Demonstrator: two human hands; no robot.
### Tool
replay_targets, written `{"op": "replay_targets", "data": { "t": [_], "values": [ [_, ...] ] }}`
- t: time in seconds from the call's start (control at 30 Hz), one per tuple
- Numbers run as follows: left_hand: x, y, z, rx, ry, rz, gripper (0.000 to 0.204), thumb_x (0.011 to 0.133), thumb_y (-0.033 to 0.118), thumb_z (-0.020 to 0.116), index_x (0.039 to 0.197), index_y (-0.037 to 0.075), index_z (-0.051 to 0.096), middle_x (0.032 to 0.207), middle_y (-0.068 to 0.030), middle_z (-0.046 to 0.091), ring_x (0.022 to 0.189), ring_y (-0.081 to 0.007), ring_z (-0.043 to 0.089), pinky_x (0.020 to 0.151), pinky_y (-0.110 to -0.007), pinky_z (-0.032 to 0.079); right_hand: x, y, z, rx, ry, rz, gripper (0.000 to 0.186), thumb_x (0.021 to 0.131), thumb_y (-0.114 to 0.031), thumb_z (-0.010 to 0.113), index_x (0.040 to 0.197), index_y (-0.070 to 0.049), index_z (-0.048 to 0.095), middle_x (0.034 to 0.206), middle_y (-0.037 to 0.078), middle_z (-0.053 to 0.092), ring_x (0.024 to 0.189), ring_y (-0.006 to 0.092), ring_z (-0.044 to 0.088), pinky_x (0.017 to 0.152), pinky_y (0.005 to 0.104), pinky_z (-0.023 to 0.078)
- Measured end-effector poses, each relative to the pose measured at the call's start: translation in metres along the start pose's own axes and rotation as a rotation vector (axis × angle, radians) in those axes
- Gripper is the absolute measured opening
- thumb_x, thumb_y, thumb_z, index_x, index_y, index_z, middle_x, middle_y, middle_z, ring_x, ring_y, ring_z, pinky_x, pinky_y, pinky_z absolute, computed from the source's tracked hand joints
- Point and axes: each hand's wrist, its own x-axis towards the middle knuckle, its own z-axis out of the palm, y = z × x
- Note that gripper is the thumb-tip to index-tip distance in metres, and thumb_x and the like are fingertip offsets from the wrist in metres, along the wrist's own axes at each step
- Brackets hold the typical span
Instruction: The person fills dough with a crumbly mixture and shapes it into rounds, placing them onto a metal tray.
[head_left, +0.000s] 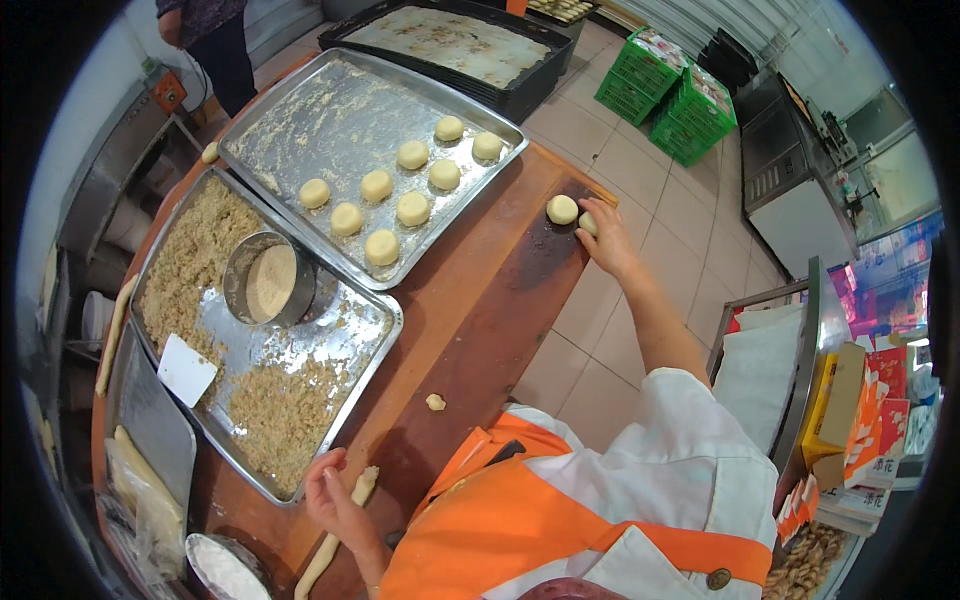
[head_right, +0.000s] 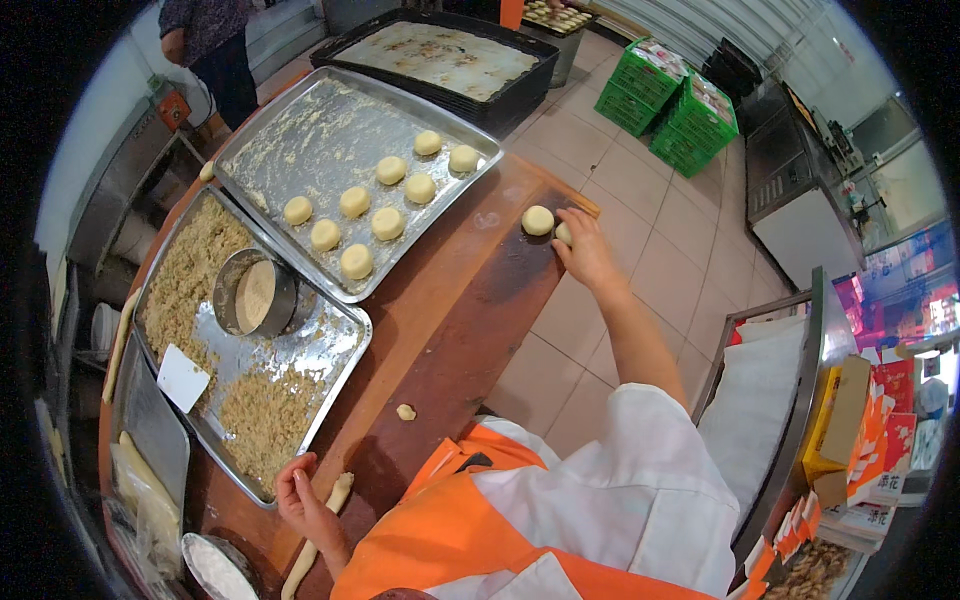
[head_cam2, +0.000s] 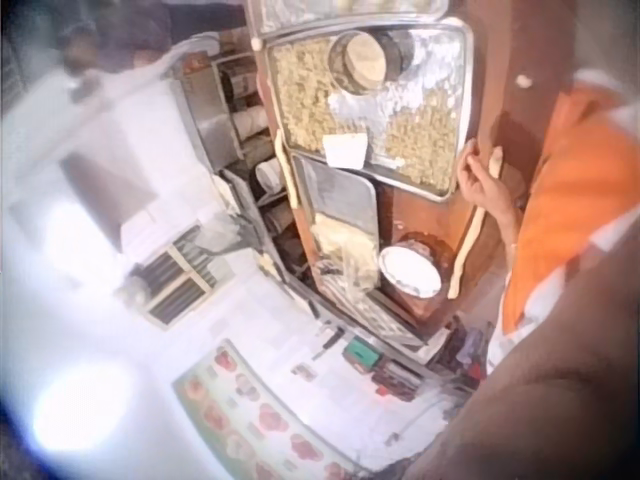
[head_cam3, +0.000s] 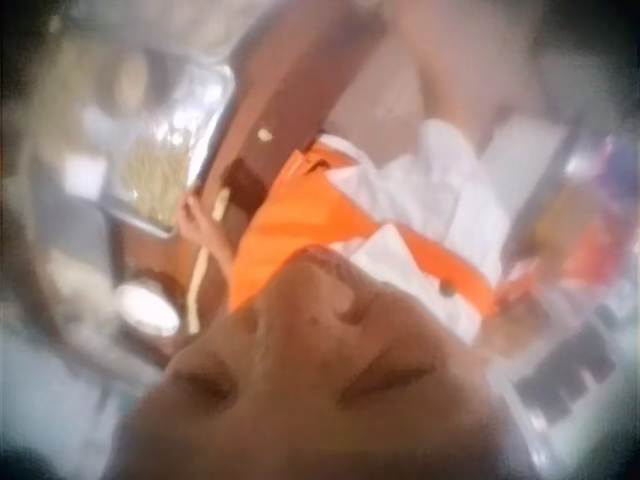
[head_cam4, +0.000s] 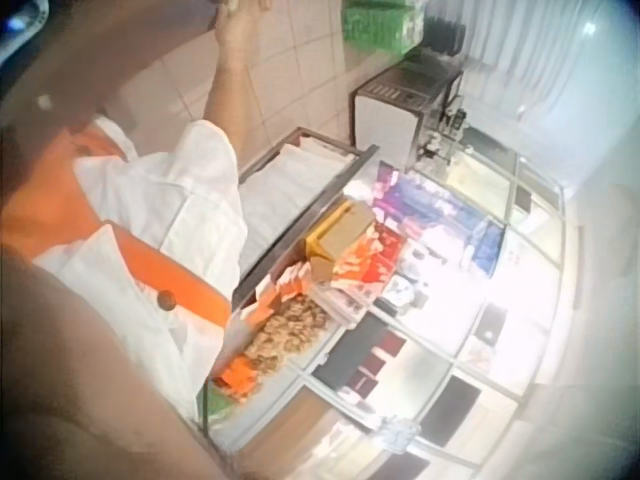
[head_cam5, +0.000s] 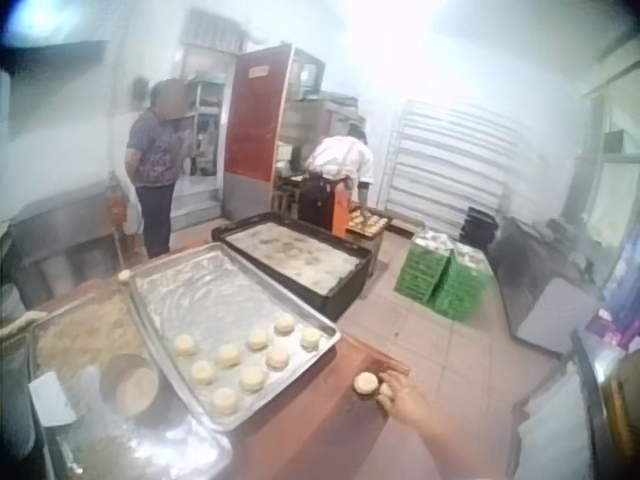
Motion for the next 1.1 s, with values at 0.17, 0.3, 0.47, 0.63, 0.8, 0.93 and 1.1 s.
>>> {"op": "replay_targets", "data": {
  "t": [0.17, 0.3, 0.47, 0.63, 0.8, 0.93, 1.1],
  "values": [
    [-0.012, 0.013, 0.006, 0.018, -0.016, 0.006, 0.017, 0.100, 0.007, 0.049, 0.103, -0.003, 0.063, 0.105, -0.0130, 0.065, 0.098, -0.0196, 0.062, 0.088, -0.033, 0.050, -0.003, -0.027, -0.013, 0.047, -0.021, 0.159, 0.041, 0.084, -0.012, 0.073, 0.123, -0.006, 0.061, 0.123, 0.015, 0.060, 0.118, 0.0347, 0.054, 0.099, 0.0432, 0.045],
    [-0.018, 0.018, 0.005, 0.059, -0.003, 0.004, 0.017, 0.100, 0.007, 0.049, 0.102, -0.003, 0.062, 0.105, -0.0127, 0.065, 0.098, -0.0200, 0.062, 0.088, -0.033, 0.050, 0.016, -0.036, -0.015, 0.254, 0.127, 0.186, 0.042, 0.084, -0.014, 0.074, 0.123, -0.007, 0.061, 0.120, 0.016, 0.060, 0.113, 0.0370, 0.056, 0.099, 0.0438, 0.045],
    [-0.018, 0.013, 0.003, 0.006, -0.021, 0.032, 0.016, 0.100, 0.006, 0.048, 0.102, -0.003, 0.062, 0.105, -0.0125, 0.065, 0.098, -0.0191, 0.061, 0.088, -0.032, 0.050, 0.043, -0.050, 0.004, 0.125, -0.002, 0.051, 0.059, 0.076, -0.024, 0.082, 0.127, -0.009, 0.058, 0.124, 0.015, 0.060, 0.117, 0.0361, 0.056, 0.103, 0.0422, 0.044],
    [-0.022, 0.007, -0.003, -0.038, 0.022, -0.027, 0.016, 0.100, 0.004, 0.048, 0.102, -0.003, 0.062, 0.106, -0.0118, 0.063, 0.099, -0.0186, 0.061, 0.089, -0.031, 0.051, 0.041, -0.036, 0.000, 0.258, -0.106, 0.118, 0.062, 0.069, -0.014, 0.084, 0.125, -0.010, 0.057, 0.125, 0.015, 0.059, 0.119, 0.0374, 0.054, 0.102, 0.0436, 0.044],
    [-0.017, -0.007, -0.008, -0.110, 0.012, -0.083, 0.015, 0.100, 0.003, 0.049, 0.103, -0.003, 0.062, 0.107, -0.0115, 0.061, 0.099, -0.0188, 0.061, 0.089, -0.031, 0.051, 0.029, -0.051, 0.005, 0.124, 0.088, -0.243, 0.056, 0.070, 0.000, 0.080, 0.120, -0.007, 0.057, 0.123, 0.016, 0.059, 0.117, 0.0387, 0.054, 0.097, 0.0446, 0.046],
    [-0.006, -0.006, -0.010, -0.150, 0.020, -0.100, 0.014, 0.099, 0.001, 0.049, 0.102, -0.004, 0.062, 0.107, -0.0116, 0.062, 0.099, -0.0191, 0.061, 0.090, -0.031, 0.050, 0.061, -0.102, 0.011, 0.231, 0.164, -0.218, 0.054, 0.073, -0.001, 0.079, 0.121, -0.006, 0.056, 0.123, 0.016, 0.060, 0.115, 0.0376, 0.055, 0.097, 0.0438, 0.046],
    [0.007, -0.003, -0.019, -0.028, 0.080, -0.080, 0.015, 0.097, 0.000, 0.049, 0.100, -0.003, 0.063, 0.103, -0.0118, 0.064, 0.097, -0.0191, 0.061, 0.089, -0.031, 0.049, 0.159, -0.196, 0.043, 0.480, 0.018, -0.270, 0.048, 0.079, -0.013, 0.079, 0.122, -0.009, 0.057, 0.121, 0.014, 0.063, 0.113, 0.0315, 0.061, 0.096, 0.0378, 0.047]
  ]
}}
